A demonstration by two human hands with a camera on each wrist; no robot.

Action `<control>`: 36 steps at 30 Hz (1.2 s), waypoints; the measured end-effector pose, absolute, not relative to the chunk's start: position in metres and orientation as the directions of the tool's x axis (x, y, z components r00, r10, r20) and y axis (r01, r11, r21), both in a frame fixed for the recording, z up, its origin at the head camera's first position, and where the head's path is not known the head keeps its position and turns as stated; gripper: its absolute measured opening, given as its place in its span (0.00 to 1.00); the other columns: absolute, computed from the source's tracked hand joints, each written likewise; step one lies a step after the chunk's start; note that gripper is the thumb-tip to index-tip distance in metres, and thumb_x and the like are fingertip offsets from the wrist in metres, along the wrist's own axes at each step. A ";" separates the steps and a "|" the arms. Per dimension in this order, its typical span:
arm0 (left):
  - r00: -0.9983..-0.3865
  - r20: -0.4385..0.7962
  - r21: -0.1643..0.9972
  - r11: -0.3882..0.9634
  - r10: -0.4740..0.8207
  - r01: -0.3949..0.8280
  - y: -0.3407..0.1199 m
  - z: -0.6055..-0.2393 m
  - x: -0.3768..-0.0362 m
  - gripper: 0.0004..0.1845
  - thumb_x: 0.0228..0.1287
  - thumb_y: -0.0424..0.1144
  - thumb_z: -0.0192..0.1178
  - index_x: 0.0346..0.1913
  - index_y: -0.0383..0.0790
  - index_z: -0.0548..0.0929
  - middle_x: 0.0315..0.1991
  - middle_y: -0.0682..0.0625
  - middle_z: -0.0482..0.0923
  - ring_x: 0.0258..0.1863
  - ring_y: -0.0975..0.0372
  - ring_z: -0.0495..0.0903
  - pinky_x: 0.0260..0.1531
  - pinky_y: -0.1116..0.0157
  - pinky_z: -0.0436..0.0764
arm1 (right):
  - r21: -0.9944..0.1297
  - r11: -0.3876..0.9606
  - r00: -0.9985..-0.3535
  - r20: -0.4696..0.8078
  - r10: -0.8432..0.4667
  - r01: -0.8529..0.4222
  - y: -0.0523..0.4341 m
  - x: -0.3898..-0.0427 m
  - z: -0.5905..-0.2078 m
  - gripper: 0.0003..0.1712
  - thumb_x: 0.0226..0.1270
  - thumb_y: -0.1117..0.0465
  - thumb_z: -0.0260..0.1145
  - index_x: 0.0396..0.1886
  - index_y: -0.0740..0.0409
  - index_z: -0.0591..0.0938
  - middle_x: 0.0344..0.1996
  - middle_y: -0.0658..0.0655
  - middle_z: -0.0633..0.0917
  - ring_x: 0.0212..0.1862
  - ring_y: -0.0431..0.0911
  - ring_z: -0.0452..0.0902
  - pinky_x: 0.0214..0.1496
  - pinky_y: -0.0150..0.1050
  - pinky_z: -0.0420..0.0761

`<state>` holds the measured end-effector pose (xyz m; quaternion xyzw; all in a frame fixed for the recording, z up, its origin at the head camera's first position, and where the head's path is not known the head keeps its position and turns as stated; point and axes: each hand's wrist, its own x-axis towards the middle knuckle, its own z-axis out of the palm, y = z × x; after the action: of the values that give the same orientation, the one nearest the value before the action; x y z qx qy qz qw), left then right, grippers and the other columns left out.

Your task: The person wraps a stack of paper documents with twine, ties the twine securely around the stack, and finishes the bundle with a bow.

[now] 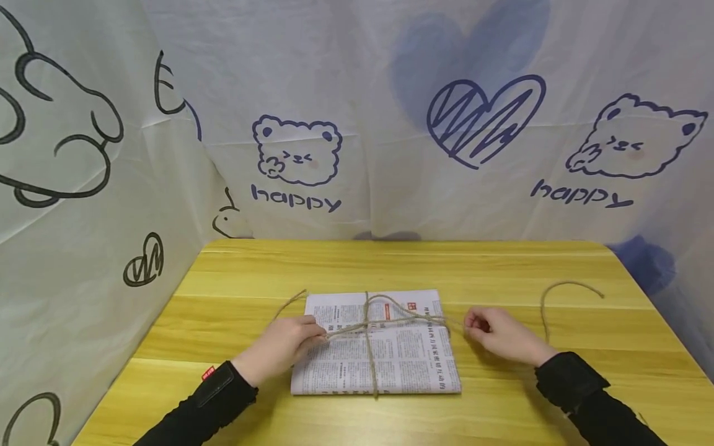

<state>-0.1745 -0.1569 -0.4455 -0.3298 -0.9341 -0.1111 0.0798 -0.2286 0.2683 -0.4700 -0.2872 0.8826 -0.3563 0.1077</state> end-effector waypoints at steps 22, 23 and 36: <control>-0.899 0.065 0.513 0.758 0.433 0.403 -0.215 -0.445 -0.177 0.13 0.77 0.42 0.55 0.35 0.45 0.88 0.24 0.55 0.80 0.19 0.72 0.63 0.26 0.71 0.67 | -0.603 0.739 -0.923 -0.012 -0.383 -0.299 0.282 -0.225 -0.457 0.03 0.73 0.65 0.62 0.37 0.60 0.80 0.29 0.51 0.79 0.30 0.34 0.67 0.33 0.32 0.67; -0.901 0.065 0.513 0.760 0.429 0.399 -0.213 -0.445 -0.176 0.13 0.77 0.42 0.56 0.35 0.45 0.88 0.23 0.56 0.79 0.18 0.72 0.63 0.25 0.71 0.66 | -0.605 0.740 -0.926 -0.009 -0.377 -0.295 0.281 -0.225 -0.457 0.03 0.73 0.65 0.62 0.37 0.60 0.80 0.29 0.52 0.79 0.30 0.35 0.67 0.33 0.32 0.67; -0.757 0.009 0.612 0.595 0.653 0.521 -0.138 -0.443 -0.156 0.18 0.79 0.46 0.52 0.31 0.47 0.85 0.17 0.62 0.65 0.15 0.73 0.56 0.25 0.75 0.59 | -0.647 0.719 -0.955 0.049 -0.294 -0.254 0.263 -0.235 -0.456 0.10 0.77 0.61 0.57 0.43 0.64 0.80 0.31 0.56 0.81 0.32 0.38 0.70 0.36 0.32 0.69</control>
<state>-0.1557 -0.1381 -0.4434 -0.3313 -0.8864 -0.3046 -0.1088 -0.2351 0.2626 -0.4557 -0.1480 0.9266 -0.3445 0.0288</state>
